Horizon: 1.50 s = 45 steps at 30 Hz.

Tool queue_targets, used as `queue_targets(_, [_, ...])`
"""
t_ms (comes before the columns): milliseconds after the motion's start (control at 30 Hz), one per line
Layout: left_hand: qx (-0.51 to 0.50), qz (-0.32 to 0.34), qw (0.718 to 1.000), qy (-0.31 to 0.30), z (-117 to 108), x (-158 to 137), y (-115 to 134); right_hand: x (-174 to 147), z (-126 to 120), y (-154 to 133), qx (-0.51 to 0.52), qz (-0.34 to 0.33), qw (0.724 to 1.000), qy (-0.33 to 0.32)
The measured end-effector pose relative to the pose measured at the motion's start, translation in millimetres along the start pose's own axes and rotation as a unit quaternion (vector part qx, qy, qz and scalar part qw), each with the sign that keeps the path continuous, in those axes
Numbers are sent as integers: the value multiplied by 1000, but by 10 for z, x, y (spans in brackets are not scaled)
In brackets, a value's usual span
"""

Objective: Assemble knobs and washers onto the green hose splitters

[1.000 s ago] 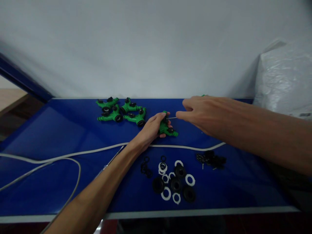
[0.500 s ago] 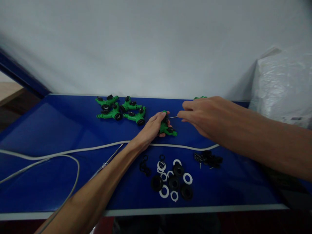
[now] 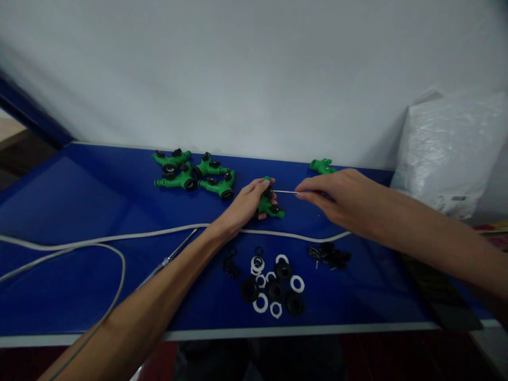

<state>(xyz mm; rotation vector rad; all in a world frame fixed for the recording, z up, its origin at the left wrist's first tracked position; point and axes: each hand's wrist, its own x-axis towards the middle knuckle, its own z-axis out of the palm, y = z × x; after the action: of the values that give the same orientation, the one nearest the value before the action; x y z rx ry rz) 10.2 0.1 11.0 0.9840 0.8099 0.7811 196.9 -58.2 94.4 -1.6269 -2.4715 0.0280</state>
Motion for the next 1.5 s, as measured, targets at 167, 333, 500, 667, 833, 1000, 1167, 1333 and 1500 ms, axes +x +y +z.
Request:
queue_targets(167, [-9,-7,1000,3,-21,27,-26,-688,175,-68,48,71,993,83])
queue_targets(333, [-2,4,1000,-15,-45,77,-75,-1407,653,-336,67,92,976,186])
queue_targets(500, [20,19,999,-25,-58,83,-102,-1626,1047,-514,16,109,971,212])
queue_targets(667, [30,31,999,-33,-59,79,-108,-1619,1101,-516,-27,120,967,223])
queue_targets(833, [29,26,999,-31,-39,60,-83,-1622,1075,-472,-25,125,965,229])
queue_targets(1000, [37,17,999,-28,-30,36,-45,-1573,1068,-402,-38,106,965,238])
queue_targets(1167, [36,18,999,-27,-28,31,-36,-1481,1013,-462,-67,95,963,245])
queue_targets(1333, [39,15,999,-25,-28,39,-43,-1164,836,-707,40,73,960,267])
queue_targets(1500, [57,32,998,-16,-44,44,-38,-702,591,-870,103,-17,970,219])
